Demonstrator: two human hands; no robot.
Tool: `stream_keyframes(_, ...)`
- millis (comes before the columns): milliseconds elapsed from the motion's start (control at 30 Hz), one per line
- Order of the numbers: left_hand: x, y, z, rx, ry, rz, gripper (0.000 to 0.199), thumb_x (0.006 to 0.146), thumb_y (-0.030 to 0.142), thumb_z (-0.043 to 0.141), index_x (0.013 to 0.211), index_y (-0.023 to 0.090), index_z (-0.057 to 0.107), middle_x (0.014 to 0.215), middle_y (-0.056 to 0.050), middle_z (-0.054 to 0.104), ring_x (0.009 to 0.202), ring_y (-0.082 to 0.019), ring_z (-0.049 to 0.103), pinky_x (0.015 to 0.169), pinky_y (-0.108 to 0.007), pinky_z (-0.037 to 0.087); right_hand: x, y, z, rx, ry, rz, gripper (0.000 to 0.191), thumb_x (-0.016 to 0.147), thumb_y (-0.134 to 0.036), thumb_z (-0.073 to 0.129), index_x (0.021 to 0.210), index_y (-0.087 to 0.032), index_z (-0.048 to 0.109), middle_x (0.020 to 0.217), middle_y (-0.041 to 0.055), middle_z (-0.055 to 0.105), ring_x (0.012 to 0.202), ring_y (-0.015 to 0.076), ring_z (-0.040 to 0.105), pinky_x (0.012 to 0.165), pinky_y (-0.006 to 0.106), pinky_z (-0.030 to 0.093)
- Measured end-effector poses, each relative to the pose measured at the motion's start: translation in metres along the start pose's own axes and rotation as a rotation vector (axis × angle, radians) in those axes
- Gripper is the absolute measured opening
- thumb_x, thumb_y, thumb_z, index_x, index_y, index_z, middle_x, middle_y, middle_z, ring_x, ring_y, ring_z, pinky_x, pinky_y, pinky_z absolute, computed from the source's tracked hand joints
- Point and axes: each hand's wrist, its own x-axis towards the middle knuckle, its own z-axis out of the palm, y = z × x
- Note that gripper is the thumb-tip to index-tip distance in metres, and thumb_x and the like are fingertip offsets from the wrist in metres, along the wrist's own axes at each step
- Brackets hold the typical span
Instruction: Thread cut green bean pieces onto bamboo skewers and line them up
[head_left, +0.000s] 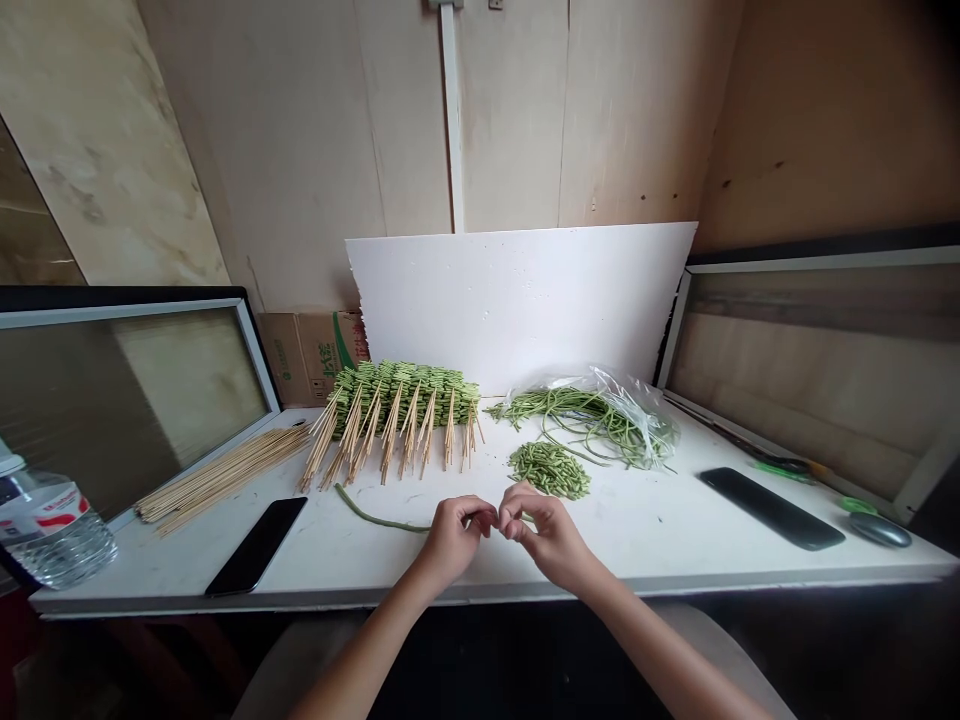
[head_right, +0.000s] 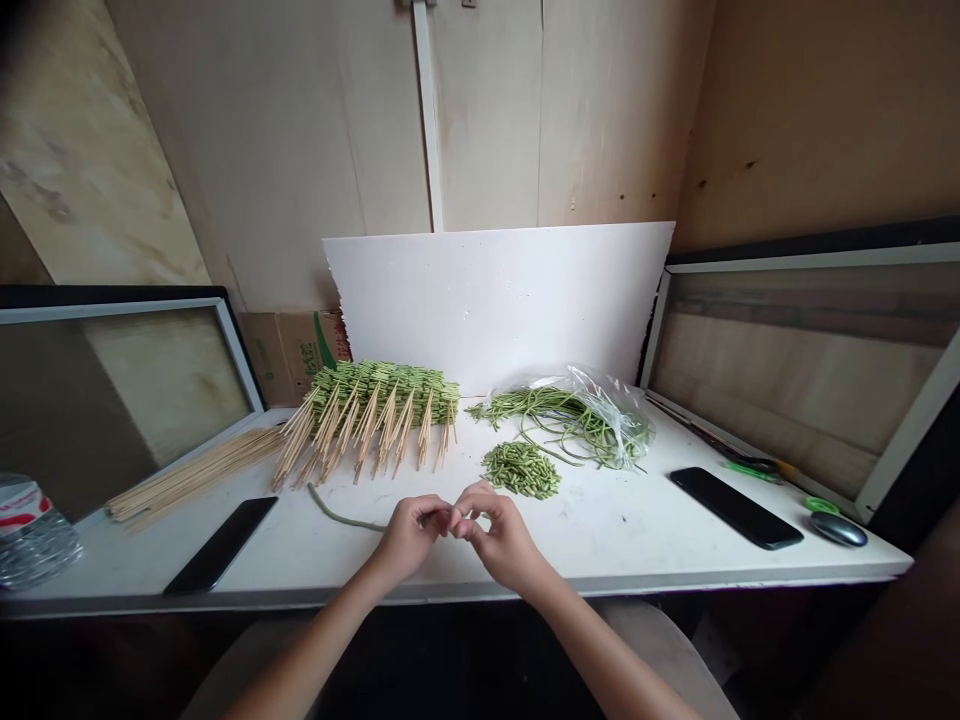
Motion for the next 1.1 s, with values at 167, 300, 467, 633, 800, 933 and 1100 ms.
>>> stream_keyframes(167,0.001,0.014,-0.007,0.013,0.059,-0.019,0.035,0.100,0.041,0.054,0.090,0.016,0.076,0.077,-0.006,0.068,0.071,-0.017,0.061,0.067,-0.027,0.048,0.006,0.022,-0.023,-0.306,0.204,0.082,0.036,0.091,-0.059,0.067,0.086,-0.025,0.079,0.089,0.0091,0.070,0.093,0.0288,0.059,0.084,0.045,0.049)
stream_keyframes(300,0.000,0.010,-0.006,0.101,0.090,-0.009,0.041,0.103,0.045,0.048,0.103,0.017,0.078,0.088,-0.008,0.069,0.080,-0.020,0.064,0.074,-0.030,0.051,0.000,0.058,-0.038,-0.601,0.199,0.099,0.045,0.091,-0.064,0.062,0.083,-0.024,0.082,0.081,0.0107,0.069,0.086,0.0301,0.056,0.076,0.048,0.050)
stream_keyframes(467,-0.001,-0.001,-0.003,0.092,-0.008,-0.003,0.039,0.105,0.041,0.046,0.123,0.021,0.073,0.106,-0.010,0.067,0.095,-0.021,0.065,0.085,-0.034,0.053,-0.008,0.077,-0.039,-0.721,0.122,0.111,0.041,0.089,-0.062,0.067,0.082,-0.025,0.083,0.082,0.0110,0.070,0.087,0.0308,0.056,0.077,0.048,0.050)
stream_keyframes(633,0.000,-0.010,0.001,-0.005,0.030,-0.039,0.033,0.099,0.031,0.056,0.129,0.020,0.067,0.102,-0.007,0.065,0.077,-0.016,0.066,0.079,-0.035,0.056,-0.001,0.047,-0.034,-0.547,0.128,0.124,0.049,0.099,-0.061,0.050,0.098,-0.024,0.081,0.087,0.0101,0.072,0.088,0.0290,0.060,0.079,0.045,0.052)
stream_keyframes(800,-0.001,-0.012,0.006,-0.158,0.061,-0.045,0.058,0.096,0.026,0.064,0.148,0.023,0.039,0.095,-0.002,0.067,0.078,-0.016,0.069,0.081,-0.035,0.057,0.004,0.005,-0.017,-0.335,-0.024,0.056,0.037,0.097,-0.056,0.059,0.111,-0.027,0.077,0.092,0.0079,0.075,0.088,0.0246,0.064,0.069,0.034,0.050)
stream_keyframes(933,0.000,-0.005,0.000,-0.064,0.003,-0.053,0.045,0.096,0.029,0.065,0.138,0.021,0.054,0.095,-0.004,0.069,0.076,-0.016,0.068,0.078,-0.034,0.056,0.004,0.001,-0.016,-0.332,0.025,0.057,0.030,0.097,-0.051,0.062,0.093,-0.027,0.078,0.086,0.0065,0.074,0.084,0.0238,0.064,0.067,0.034,0.049)
stream_keyframes(1100,0.002,0.004,-0.009,0.184,0.051,0.026,0.018,0.097,0.030,0.063,0.097,0.019,0.077,0.093,-0.008,0.074,0.083,-0.021,0.068,0.076,-0.032,0.052,0.006,0.002,-0.027,-0.318,0.013,0.083,0.027,0.098,-0.048,0.061,0.099,-0.026,0.075,0.093,0.0066,0.073,0.088,0.0234,0.065,0.069,0.035,0.051)
